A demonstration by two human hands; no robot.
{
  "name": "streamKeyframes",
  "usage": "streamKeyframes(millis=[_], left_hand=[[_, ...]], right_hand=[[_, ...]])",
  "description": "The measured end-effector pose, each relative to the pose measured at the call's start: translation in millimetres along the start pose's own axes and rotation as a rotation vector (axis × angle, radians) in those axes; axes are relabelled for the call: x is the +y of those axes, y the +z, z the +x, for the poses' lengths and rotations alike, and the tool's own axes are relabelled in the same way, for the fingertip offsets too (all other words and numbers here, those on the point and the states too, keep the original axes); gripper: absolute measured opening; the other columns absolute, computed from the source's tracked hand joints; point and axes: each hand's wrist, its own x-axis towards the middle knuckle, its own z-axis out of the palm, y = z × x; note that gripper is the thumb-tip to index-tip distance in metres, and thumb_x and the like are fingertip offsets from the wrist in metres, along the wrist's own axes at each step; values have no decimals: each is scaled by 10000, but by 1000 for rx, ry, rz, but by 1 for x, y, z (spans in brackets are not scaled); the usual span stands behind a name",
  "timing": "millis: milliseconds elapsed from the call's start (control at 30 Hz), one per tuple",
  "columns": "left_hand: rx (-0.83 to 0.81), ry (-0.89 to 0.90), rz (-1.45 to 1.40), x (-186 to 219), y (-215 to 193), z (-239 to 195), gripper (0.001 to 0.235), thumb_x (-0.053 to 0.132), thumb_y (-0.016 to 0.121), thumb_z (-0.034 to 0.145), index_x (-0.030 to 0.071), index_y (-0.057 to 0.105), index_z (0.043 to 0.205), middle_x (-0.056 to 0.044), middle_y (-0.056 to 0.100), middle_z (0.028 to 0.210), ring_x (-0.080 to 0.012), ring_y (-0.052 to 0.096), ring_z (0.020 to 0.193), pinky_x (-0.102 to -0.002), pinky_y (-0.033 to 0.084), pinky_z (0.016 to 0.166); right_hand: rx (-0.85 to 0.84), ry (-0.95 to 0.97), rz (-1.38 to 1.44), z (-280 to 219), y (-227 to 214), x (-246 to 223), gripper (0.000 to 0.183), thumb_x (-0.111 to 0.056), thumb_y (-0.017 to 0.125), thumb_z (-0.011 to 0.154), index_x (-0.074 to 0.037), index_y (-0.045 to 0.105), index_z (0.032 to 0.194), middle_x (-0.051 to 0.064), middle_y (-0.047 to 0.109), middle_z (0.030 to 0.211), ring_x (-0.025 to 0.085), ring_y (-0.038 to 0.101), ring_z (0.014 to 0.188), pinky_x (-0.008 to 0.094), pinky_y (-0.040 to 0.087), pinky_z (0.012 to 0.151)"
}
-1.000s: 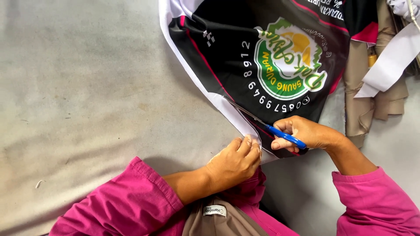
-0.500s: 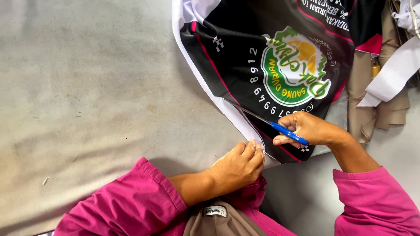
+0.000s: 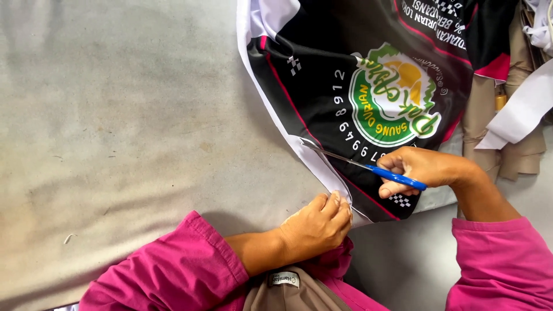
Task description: Using scissors to manually cut out printed garment patterns from a large piece of fabric on a work table.
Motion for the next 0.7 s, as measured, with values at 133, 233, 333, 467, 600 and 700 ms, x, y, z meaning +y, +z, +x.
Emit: streamKeyframes(millis=[133,233,333,467,600,700], left_hand=[[-10,17,6,1,2,-1,222,72,479,871,5,675,951,-147,608,953,-310,626,932,-332,463,676],[-9,13,4,1,2,-2,215,68,476,868,5,670,938,-143,599,945,-314,630,929,-339,463,675],[-3,16,-3,1,1,-2,217,69,478,868,4,673,935,-141,606,941,-313,630,923,-337,459,669],[-13,20,5,0,1,-1,205,77,481,867,22,669,929,-142,607,941,-315,624,923,-336,460,671],[-1,18,10,1,3,-3,202,63,489,862,16,670,939,-142,609,943,-320,626,930,-335,454,659],[-17,19,10,2,2,-3,210,79,488,864,18,669,950,-142,614,950,-316,626,932,-337,454,663]], right_hand=[[20,14,10,2,0,-3,324,-57,826,722,-20,523,616,96,529,489,153,487,392,285,402,368],[13,-8,-17,7,2,-11,331,-67,825,722,-33,515,611,77,509,495,139,463,398,268,392,393],[-2,-76,-35,13,2,-16,351,-59,811,727,-51,488,589,49,467,456,120,455,375,257,371,373],[-58,-100,-47,18,-3,-12,343,-95,808,717,-54,491,596,56,472,458,121,444,383,253,360,380],[-105,-128,-44,20,-6,-9,250,-98,786,708,-27,550,662,72,558,564,133,470,447,278,435,448],[-106,-122,6,20,-5,-10,279,-70,783,717,-47,513,652,61,506,520,123,436,443,274,414,445]])
